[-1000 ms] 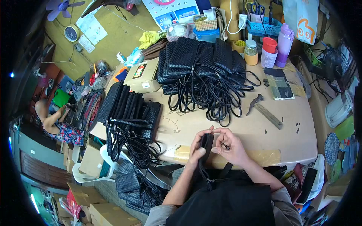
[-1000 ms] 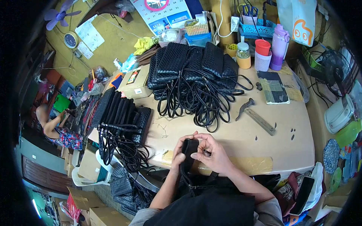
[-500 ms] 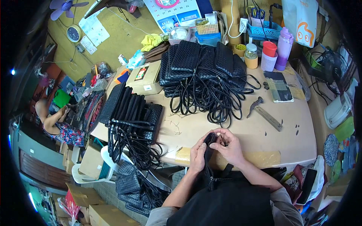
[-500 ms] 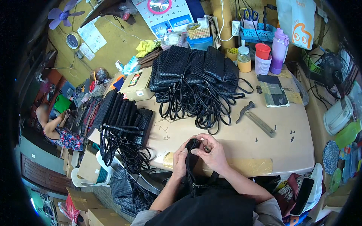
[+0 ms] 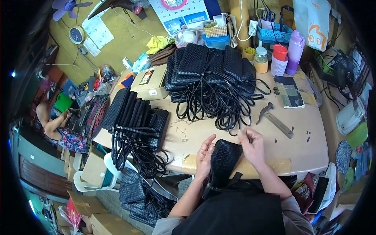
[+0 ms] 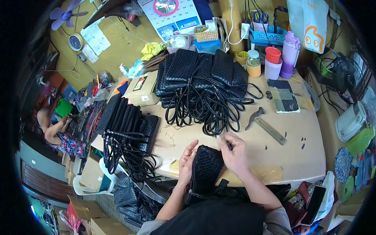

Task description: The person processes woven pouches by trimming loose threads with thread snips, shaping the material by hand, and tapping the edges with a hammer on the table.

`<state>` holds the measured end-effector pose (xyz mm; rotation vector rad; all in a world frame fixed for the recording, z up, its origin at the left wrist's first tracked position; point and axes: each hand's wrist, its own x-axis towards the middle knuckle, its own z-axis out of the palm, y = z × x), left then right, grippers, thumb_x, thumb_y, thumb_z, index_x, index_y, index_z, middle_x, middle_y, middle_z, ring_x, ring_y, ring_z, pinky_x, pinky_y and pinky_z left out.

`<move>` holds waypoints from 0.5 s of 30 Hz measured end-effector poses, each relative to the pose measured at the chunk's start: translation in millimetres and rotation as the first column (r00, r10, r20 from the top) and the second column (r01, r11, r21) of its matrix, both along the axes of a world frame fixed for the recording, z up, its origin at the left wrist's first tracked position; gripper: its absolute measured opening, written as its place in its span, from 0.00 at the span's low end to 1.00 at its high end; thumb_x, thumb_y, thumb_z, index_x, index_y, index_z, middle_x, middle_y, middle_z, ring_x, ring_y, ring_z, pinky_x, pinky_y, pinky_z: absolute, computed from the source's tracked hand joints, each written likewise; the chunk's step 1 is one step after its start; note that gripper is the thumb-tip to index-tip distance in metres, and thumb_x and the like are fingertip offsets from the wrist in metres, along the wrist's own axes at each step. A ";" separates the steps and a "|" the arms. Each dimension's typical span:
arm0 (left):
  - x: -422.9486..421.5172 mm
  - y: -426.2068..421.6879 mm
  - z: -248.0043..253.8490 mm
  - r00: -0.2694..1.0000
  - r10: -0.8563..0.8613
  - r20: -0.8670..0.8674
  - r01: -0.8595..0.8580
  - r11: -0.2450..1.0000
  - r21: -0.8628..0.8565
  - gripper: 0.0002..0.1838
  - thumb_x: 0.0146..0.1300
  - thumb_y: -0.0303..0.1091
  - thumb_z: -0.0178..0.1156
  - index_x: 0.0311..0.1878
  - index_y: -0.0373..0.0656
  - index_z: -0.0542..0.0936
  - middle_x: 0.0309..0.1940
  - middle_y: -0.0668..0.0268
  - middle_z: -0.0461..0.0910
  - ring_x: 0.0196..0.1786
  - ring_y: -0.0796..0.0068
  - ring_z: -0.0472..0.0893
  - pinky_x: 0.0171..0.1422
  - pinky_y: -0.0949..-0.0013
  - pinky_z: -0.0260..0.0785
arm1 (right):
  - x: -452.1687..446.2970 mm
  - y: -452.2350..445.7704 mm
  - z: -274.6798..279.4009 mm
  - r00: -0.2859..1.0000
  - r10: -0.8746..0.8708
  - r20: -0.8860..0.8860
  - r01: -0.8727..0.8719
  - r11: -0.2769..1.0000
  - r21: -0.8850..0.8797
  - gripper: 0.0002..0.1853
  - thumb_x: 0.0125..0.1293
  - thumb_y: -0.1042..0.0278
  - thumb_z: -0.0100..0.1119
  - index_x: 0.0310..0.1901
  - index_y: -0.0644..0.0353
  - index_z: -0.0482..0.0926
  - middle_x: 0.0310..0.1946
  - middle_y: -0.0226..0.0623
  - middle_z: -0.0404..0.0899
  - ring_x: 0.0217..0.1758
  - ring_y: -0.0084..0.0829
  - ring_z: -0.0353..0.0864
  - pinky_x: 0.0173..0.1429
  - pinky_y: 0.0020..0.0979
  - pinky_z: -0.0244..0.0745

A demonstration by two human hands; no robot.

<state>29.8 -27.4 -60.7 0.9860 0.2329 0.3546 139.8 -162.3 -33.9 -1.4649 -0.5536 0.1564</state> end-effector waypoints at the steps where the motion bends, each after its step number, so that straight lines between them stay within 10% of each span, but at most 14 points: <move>1: 0.0 0.0 -0.6 0.998 0.068 0.001 -0.068 0.996 0.064 0.21 0.74 0.31 0.49 0.67 0.35 0.64 0.47 0.64 0.80 0.48 0.82 0.79 0.55 0.78 0.70 | -9.1 0.6 10.0 1.000 0.002 0.002 -0.002 1.000 0.001 0.12 0.65 0.66 0.62 0.29 0.64 0.74 0.23 0.29 0.69 0.27 0.20 0.66 0.33 0.24 0.62; 3: 0.8 -6.0 1.3 0.992 0.129 0.002 -0.129 0.984 0.125 0.22 0.73 0.29 0.50 0.67 0.35 0.64 0.50 0.61 0.79 0.51 0.80 0.79 0.58 0.76 0.70 | -34.2 1.6 37.4 0.992 0.124 0.033 -0.105 0.931 -0.351 0.13 0.63 0.67 0.65 0.44 0.63 0.73 0.25 0.29 0.72 0.29 0.21 0.71 0.36 0.25 0.67; 5: 2.9 -19.5 13.8 0.966 0.148 0.214 -0.227 0.882 0.413 0.26 0.69 0.23 0.53 0.68 0.34 0.61 0.59 0.54 0.73 0.60 0.72 0.76 0.65 0.71 0.68 | -34.4 10.3 19.1 0.994 0.110 0.017 -0.104 0.973 -0.204 0.18 0.61 0.69 0.66 0.49 0.63 0.71 0.26 0.30 0.73 0.31 0.21 0.73 0.38 0.26 0.69; 11: -3.4 -14.2 29.2 0.979 0.088 0.186 -0.162 0.888 0.430 0.30 0.61 0.12 0.45 0.68 0.34 0.61 0.63 0.49 0.71 0.65 0.67 0.72 0.66 0.69 0.65 | -18.7 7.5 9.8 0.991 0.136 -0.016 -0.137 0.990 -0.041 0.19 0.56 0.78 0.66 0.50 0.64 0.75 0.32 0.37 0.78 0.36 0.27 0.80 0.43 0.31 0.75; 13: -7.5 7.8 30.9 0.991 0.054 0.125 -0.134 0.539 0.831 0.32 0.59 0.11 0.45 0.69 0.37 0.60 0.55 0.52 0.79 0.59 0.65 0.79 0.62 0.70 0.69 | -12.8 -5.1 27.3 0.937 0.151 0.315 -0.055 0.954 -0.294 0.15 0.52 0.82 0.63 0.44 0.63 0.80 0.35 0.40 0.79 0.36 0.37 0.82 0.44 0.31 0.75; 15: -10.0 10.8 48.0 0.982 0.113 0.151 -0.185 0.429 0.884 0.30 0.58 0.11 0.44 0.66 0.39 0.63 0.46 0.55 0.84 0.49 0.67 0.84 0.53 0.72 0.72 | -10.0 -11.1 29.8 0.934 0.152 0.324 -0.016 0.922 -0.386 0.14 0.50 0.84 0.62 0.41 0.62 0.82 0.37 0.42 0.78 0.39 0.44 0.81 0.43 0.33 0.75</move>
